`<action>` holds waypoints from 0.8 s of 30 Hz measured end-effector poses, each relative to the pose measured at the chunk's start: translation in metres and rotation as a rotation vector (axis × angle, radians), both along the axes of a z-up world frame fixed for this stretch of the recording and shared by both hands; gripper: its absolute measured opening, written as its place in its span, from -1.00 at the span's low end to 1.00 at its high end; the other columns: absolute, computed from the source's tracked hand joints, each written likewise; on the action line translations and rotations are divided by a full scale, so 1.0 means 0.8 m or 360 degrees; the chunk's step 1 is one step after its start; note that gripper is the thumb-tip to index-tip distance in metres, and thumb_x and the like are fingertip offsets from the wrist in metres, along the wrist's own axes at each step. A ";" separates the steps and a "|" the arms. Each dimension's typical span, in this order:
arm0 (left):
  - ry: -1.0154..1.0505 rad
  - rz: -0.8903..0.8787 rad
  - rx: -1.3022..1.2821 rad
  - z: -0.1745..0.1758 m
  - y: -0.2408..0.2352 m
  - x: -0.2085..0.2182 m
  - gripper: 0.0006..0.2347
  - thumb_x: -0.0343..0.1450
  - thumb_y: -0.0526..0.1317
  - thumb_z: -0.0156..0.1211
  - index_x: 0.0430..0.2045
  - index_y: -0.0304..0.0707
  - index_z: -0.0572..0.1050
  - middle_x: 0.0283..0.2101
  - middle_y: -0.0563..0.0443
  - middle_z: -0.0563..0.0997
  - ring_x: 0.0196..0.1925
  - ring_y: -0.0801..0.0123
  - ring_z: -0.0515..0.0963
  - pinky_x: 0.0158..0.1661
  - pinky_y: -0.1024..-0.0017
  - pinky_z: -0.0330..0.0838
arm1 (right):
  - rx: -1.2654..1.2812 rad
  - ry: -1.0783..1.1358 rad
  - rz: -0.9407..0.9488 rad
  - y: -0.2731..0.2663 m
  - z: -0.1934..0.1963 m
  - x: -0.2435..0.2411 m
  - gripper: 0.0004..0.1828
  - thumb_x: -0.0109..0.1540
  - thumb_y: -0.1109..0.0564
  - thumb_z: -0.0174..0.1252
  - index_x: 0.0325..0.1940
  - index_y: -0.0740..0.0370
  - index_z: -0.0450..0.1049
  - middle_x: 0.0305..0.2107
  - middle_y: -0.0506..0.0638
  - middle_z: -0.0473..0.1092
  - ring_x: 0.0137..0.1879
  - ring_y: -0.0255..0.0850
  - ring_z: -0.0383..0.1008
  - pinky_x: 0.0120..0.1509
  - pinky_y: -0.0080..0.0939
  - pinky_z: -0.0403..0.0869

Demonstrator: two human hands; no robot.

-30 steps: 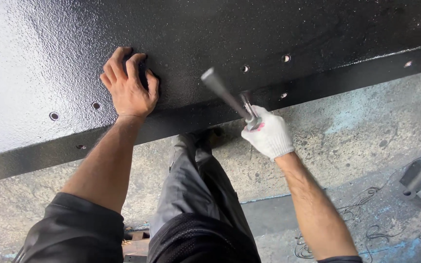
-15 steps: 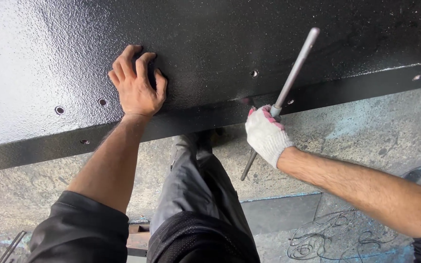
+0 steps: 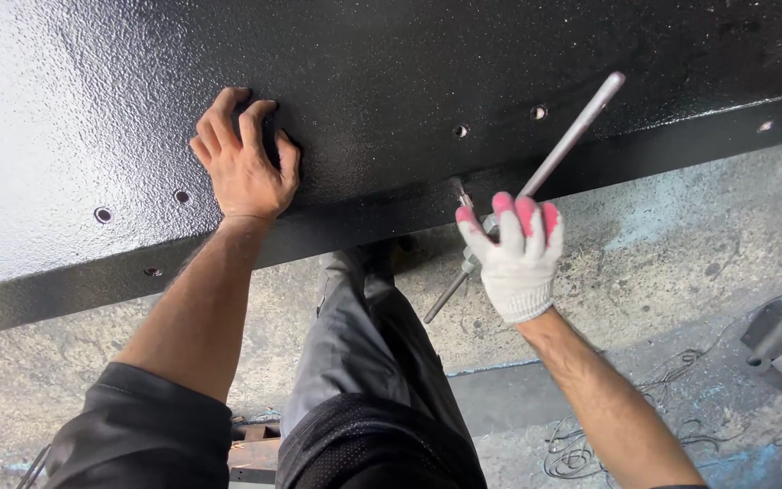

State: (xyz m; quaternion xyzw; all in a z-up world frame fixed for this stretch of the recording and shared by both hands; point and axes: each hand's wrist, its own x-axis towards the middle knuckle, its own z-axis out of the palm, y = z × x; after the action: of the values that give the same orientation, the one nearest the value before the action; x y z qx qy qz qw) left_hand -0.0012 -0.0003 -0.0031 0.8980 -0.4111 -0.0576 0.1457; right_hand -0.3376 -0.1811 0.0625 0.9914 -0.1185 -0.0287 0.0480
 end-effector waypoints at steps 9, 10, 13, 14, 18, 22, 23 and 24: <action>-0.0043 -0.0050 -0.0005 -0.007 0.006 0.002 -0.68 0.47 -0.19 0.17 0.13 -0.08 0.38 0.31 -0.13 0.25 0.40 0.04 0.21 0.32 0.01 0.06 | 0.1612 -0.1025 -0.1525 0.044 0.002 0.000 -0.26 0.19 0.42 0.05 0.45 0.18 0.12 0.32 0.43 0.11 0.22 0.07 0.48 -0.05 -0.10 0.69; -0.0032 -0.0054 -0.0014 -0.006 0.005 0.001 -0.66 0.46 -0.21 0.14 0.15 -0.08 0.38 0.31 -0.13 0.25 0.39 0.03 0.21 0.32 0.01 0.06 | 0.2349 -0.1263 -0.1792 0.047 0.006 0.003 -0.11 0.18 0.40 0.15 0.52 0.09 -0.06 0.26 0.37 0.20 0.03 -0.02 0.53 -0.04 -0.07 0.74; -0.0055 -0.0060 0.0014 -0.008 0.007 0.002 -0.65 0.45 -0.20 0.14 0.14 -0.10 0.37 0.31 -0.14 0.25 0.39 0.03 0.21 0.32 -0.01 0.05 | 0.2783 -0.1134 -0.2114 0.032 0.029 0.043 -0.28 0.15 0.38 0.05 0.43 0.31 0.17 0.19 0.29 0.36 0.02 -0.06 0.66 0.02 -0.13 0.65; -0.0058 -0.0057 0.0014 -0.008 0.006 0.002 -0.65 0.45 -0.20 0.14 0.14 -0.10 0.37 0.31 -0.14 0.25 0.39 0.03 0.21 0.32 -0.01 0.05 | 0.2786 -0.1133 -0.2109 0.026 0.028 0.049 -0.28 0.15 0.38 0.05 0.43 0.31 0.17 0.19 0.29 0.36 0.02 -0.06 0.66 0.02 -0.13 0.65; -0.0054 -0.0053 -0.0016 -0.007 0.007 0.002 -0.66 0.49 -0.19 0.16 0.18 -0.07 0.38 0.32 -0.13 0.25 0.41 0.04 0.21 0.33 0.00 0.05 | 0.2579 -0.0697 -0.2596 0.007 0.022 0.059 -0.45 0.20 0.25 0.23 0.29 0.37 0.36 -0.19 0.21 0.59 -0.29 -0.18 0.63 -0.25 -0.18 0.61; 0.0002 -0.0030 -0.0051 -0.003 0.003 0.001 -0.66 0.47 -0.21 0.15 0.16 -0.08 0.38 0.34 -0.13 0.25 0.41 0.03 0.21 0.33 0.01 0.06 | 0.2471 -0.0352 -0.2454 -0.003 0.032 0.048 -0.44 0.09 0.23 0.27 0.20 0.30 0.44 -0.37 0.14 0.57 -0.39 -0.21 0.59 -0.32 -0.21 0.63; 0.0005 -0.0026 -0.0051 -0.004 0.003 0.001 -0.66 0.47 -0.21 0.15 0.16 -0.08 0.38 0.34 -0.13 0.25 0.41 0.03 0.21 0.33 0.01 0.06 | 0.2468 -0.0347 -0.2453 -0.006 0.042 0.044 -0.44 0.09 0.23 0.27 0.20 0.30 0.44 -0.37 0.14 0.57 -0.39 -0.21 0.59 -0.32 -0.21 0.63; -0.0004 -0.0024 -0.0018 -0.003 0.004 0.001 -0.65 0.48 -0.19 0.18 0.17 -0.06 0.39 0.32 -0.14 0.25 0.40 0.02 0.21 0.32 0.00 0.05 | 0.2152 0.0151 -0.2253 -0.008 0.052 0.041 -0.44 0.10 0.16 0.30 0.19 0.27 0.46 -0.41 0.13 0.57 -0.41 -0.18 0.57 -0.33 -0.15 0.60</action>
State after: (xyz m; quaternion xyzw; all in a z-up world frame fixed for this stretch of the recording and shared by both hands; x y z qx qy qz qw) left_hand -0.0003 0.0028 -0.0059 0.8941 -0.4184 -0.0552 0.1498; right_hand -0.3051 -0.1876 0.1040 0.5076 -0.6423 -0.1526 -0.5536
